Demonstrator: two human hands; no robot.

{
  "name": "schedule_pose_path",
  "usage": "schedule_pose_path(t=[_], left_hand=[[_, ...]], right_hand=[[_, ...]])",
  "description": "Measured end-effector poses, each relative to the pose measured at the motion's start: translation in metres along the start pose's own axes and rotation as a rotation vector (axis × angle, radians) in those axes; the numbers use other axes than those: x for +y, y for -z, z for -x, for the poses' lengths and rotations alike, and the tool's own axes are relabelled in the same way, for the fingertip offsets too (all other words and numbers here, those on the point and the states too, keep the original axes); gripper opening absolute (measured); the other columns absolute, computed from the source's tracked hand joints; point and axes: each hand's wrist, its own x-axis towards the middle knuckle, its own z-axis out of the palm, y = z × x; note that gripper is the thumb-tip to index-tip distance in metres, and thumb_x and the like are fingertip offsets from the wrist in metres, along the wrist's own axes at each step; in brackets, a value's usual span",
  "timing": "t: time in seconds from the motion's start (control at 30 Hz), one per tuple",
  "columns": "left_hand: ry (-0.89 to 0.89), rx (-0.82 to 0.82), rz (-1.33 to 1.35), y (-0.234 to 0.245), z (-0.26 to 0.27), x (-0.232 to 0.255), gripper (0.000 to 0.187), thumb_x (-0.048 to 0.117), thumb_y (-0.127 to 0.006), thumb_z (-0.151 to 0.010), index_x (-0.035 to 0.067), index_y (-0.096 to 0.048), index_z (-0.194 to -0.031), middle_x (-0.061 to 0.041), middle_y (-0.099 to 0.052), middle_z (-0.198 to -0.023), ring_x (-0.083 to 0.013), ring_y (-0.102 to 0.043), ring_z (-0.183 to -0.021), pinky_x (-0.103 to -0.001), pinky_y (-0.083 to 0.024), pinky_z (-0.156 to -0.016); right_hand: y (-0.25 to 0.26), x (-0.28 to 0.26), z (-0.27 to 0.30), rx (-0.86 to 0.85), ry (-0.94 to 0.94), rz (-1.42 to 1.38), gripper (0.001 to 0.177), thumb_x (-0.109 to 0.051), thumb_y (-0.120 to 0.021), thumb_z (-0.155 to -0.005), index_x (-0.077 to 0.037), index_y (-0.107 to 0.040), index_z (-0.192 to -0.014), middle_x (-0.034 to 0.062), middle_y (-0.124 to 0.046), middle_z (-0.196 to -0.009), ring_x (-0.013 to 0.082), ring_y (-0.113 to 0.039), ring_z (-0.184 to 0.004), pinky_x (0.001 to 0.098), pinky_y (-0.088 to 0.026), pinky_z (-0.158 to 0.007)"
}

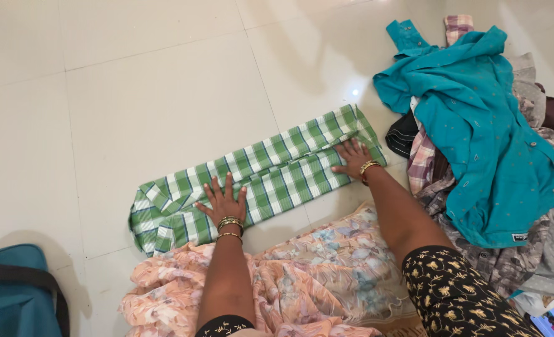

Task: The person folds a green and white plaid shirt on the floor and then places it inside a blue backpack.

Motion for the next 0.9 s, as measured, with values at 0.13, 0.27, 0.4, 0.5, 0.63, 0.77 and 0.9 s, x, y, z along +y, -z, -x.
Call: schedule_pose_path(t=[0.13, 0.27, 0.4, 0.5, 0.63, 0.77, 0.9], left_hand=[[0.007, 0.017, 0.016, -0.003, 0.010, -0.003, 0.069, 0.074, -0.026, -0.095, 0.049, -0.017, -0.158, 0.000, -0.008, -0.171, -0.0289, -0.002, -0.157, -0.073, 0.006, -0.117], [0.009, 0.032, 0.005, -0.004, 0.010, -0.002, 0.069, 0.075, -0.024, -0.095, 0.049, -0.016, -0.158, 0.001, -0.007, -0.171, -0.0284, -0.002, -0.157, -0.072, 0.007, -0.116], [0.012, 0.030, -0.013, -0.002, 0.010, -0.001, 0.069, 0.075, -0.023, -0.095, 0.048, -0.016, -0.159, 0.000, -0.007, -0.171, -0.0289, -0.001, -0.157, -0.073, 0.007, -0.116], [0.024, 0.009, -0.017, -0.001, 0.010, 0.000, 0.071, 0.075, -0.024, -0.094, 0.048, -0.015, -0.159, 0.001, -0.006, -0.171, -0.0285, -0.001, -0.157, -0.073, 0.007, -0.116], [0.014, 0.042, -0.036, -0.003, 0.009, -0.001, 0.071, 0.075, -0.024, -0.094, 0.047, -0.016, -0.159, 0.000, -0.007, -0.171, -0.0286, -0.001, -0.157, -0.074, 0.005, -0.115], [0.011, 0.052, -0.039, -0.006, 0.008, -0.002, 0.071, 0.075, -0.026, -0.094, 0.047, -0.017, -0.159, -0.001, -0.007, -0.171, -0.0292, -0.001, -0.157, -0.074, 0.006, -0.115], [0.011, 0.052, -0.052, -0.007, 0.003, -0.002, 0.071, 0.075, -0.025, -0.094, 0.047, -0.017, -0.159, -0.001, -0.008, -0.171, -0.0290, -0.002, -0.157, -0.075, 0.005, -0.115]], right_hand=[[0.003, 0.032, 0.022, 0.075, -0.052, -0.112, 0.102, -0.074, -0.057, -0.083, -0.033, -0.010, -0.164, 0.0026, -0.001, -0.172, 0.0336, 0.002, -0.158, 0.0568, -0.003, -0.123], [0.015, 0.052, 0.022, 0.348, -0.236, -0.156, 0.085, -0.054, -0.066, -0.090, -0.022, -0.032, -0.161, 0.0114, -0.015, -0.176, 0.0355, -0.013, -0.163, 0.0577, -0.015, -0.129], [0.021, 0.019, 0.002, 0.699, -0.186, -0.370, 0.075, -0.046, -0.062, -0.100, -0.010, -0.038, -0.161, 0.0168, -0.025, -0.175, 0.0337, -0.022, -0.163, 0.0532, -0.020, -0.135], [0.024, -0.063, -0.016, 0.620, 0.116, -0.412, 0.087, -0.043, -0.060, -0.096, -0.005, -0.021, -0.163, 0.0232, -0.014, -0.170, 0.0385, -0.010, -0.157, 0.0487, -0.008, -0.124], [0.027, -0.176, 0.002, 0.429, 0.488, -0.329, 0.090, -0.067, -0.035, -0.100, -0.011, -0.007, -0.165, 0.0143, -0.003, -0.172, 0.0305, -0.003, -0.158, 0.0475, -0.005, -0.126], [0.040, -0.203, 0.022, 0.140, 0.430, -0.033, 0.081, -0.070, -0.022, -0.097, -0.026, -0.006, -0.164, -0.0010, -0.003, -0.172, 0.0248, 0.000, -0.158, 0.0480, 0.001, -0.126], [0.052, -0.174, 0.026, 0.176, 0.377, 0.004, 0.081, -0.074, -0.024, -0.096, -0.032, -0.009, -0.163, -0.0034, -0.005, -0.172, 0.0225, -0.001, -0.158, 0.0452, 0.001, -0.127]])
